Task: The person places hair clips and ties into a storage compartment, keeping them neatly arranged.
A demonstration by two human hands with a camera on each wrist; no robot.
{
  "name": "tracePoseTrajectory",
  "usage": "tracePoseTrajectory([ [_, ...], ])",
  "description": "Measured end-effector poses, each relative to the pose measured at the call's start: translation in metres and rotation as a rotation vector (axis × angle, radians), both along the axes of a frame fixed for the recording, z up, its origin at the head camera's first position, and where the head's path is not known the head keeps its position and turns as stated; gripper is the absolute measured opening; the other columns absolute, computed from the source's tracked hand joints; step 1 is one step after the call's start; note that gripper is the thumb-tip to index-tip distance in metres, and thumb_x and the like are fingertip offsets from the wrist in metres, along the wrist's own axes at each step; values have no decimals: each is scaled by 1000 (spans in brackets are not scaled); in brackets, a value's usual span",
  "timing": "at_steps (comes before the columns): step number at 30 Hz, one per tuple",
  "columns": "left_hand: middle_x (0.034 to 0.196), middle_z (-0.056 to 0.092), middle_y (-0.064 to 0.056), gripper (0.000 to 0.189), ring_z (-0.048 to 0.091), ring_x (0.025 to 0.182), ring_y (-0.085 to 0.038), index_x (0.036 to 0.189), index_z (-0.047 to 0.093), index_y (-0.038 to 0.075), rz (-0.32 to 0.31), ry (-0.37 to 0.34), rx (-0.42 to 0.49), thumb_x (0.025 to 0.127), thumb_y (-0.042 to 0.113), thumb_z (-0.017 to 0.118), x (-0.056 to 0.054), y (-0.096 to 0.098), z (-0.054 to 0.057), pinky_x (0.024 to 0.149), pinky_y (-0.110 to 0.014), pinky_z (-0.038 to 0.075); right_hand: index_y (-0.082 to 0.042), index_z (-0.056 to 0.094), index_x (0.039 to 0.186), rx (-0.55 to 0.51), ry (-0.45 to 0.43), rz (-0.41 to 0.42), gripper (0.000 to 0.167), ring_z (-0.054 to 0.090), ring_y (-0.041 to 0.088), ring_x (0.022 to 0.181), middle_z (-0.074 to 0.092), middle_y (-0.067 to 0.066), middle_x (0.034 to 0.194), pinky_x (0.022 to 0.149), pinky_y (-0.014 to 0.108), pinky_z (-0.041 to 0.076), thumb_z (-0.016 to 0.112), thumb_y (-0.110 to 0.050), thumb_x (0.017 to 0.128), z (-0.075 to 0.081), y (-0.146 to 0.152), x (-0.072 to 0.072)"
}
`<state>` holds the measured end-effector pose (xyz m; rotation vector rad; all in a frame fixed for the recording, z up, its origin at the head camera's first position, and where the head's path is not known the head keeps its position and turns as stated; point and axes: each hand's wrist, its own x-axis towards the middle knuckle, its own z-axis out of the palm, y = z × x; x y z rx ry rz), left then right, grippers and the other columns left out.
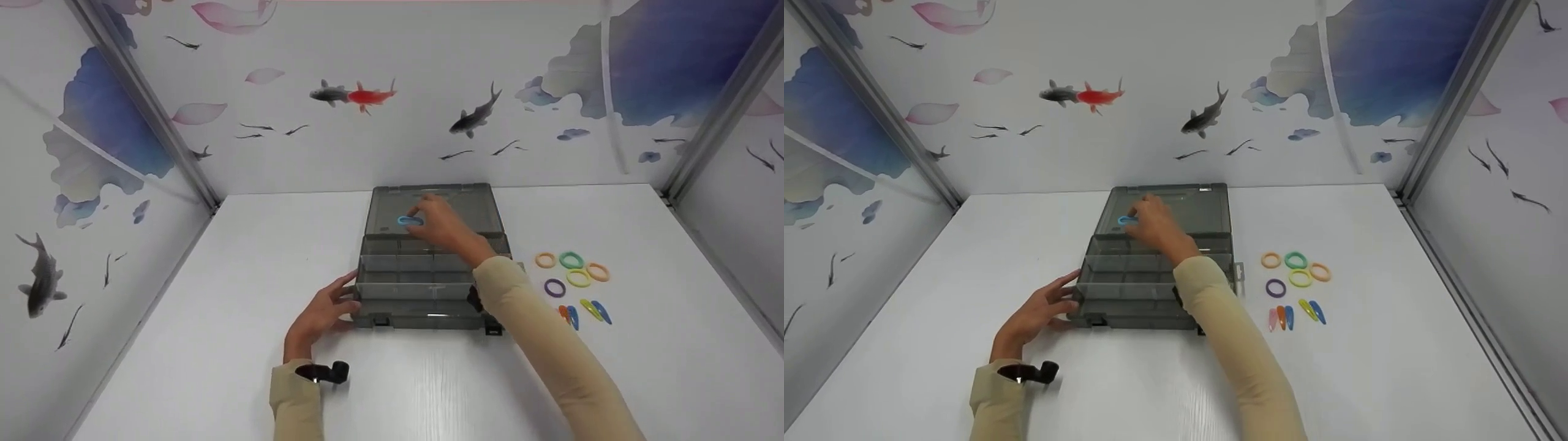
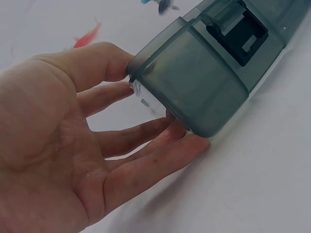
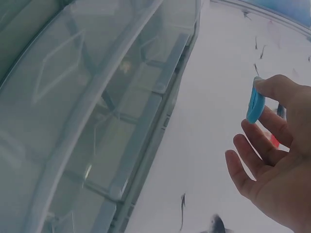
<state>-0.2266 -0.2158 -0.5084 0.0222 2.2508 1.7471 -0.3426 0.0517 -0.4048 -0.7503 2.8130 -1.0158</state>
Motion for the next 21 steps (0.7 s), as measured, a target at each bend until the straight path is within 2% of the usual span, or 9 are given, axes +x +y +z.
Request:
tracePoseTrajectory([
  [5,159,36,-22,72,43,141,-43,158,33,26,2,5,15,94,9,62,0,1,0,96,-52,55,1,66,123,59,-44,8,37,43,39,139,44,23,149,113,51,41,65,-24,96,-7,-25,-6],
  [10,160,34,-21,72,41,142,-44,158,33,26,0,5,17,93,9,62,1,1,0,97,-53,54,1,65,125,84,-86,-3,38,51,35,131,47,22,148,107,48,47,66,-23,96,-15,-45,-8],
  [17,159,35,-22,72,42,142,-45,157,34,26,1,9,21,93,7,61,0,2,0,96,-53,55,3,66,122,121,-96,-14,36,59,31,114,59,18,128,98,45,52,68,-19,94,-23,-60,-11],
  [21,160,35,-22,72,42,142,-45,157,35,29,-3,2,16,93,9,62,1,0,-1,96,-53,55,2,68,120,78,-125,-15,35,62,28,103,65,16,121,92,43,55,68,-20,93,-31,-65,-14],
])
